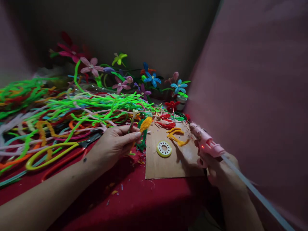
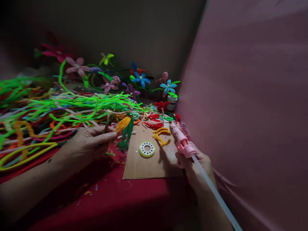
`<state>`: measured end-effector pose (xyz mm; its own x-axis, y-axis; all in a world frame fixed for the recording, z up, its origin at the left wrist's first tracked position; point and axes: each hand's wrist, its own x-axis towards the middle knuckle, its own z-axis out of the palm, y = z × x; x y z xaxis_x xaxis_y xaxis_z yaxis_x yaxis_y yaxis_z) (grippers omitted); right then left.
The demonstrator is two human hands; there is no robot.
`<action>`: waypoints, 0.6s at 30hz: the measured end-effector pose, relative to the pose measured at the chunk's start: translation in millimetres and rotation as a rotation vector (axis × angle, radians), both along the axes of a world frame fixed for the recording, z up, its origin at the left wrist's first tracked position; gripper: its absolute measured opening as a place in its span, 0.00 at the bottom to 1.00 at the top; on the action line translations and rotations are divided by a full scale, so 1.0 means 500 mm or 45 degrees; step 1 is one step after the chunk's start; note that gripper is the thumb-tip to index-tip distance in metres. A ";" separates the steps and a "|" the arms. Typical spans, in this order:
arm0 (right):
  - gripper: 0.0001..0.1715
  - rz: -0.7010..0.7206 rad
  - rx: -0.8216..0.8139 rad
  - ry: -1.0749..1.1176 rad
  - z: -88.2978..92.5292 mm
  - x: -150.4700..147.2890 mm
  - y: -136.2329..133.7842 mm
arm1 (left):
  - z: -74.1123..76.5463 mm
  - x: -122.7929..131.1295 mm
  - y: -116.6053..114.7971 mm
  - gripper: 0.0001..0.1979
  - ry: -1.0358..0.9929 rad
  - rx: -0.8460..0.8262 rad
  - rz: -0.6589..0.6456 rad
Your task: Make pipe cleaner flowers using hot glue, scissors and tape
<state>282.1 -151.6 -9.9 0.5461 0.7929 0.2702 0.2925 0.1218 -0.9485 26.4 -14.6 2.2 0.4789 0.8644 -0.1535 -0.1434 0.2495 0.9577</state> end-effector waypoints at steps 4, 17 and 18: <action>0.12 0.395 -0.041 0.341 0.045 -0.070 0.056 | 0.007 -0.007 0.010 0.10 -0.136 0.035 0.088; 0.15 0.898 -0.072 0.583 0.052 -0.180 0.201 | 0.003 -0.034 0.064 0.07 -0.502 -0.060 0.285; 0.14 0.907 -0.080 0.530 0.040 -0.178 0.201 | 0.001 -0.034 0.066 0.07 -0.497 -0.056 0.281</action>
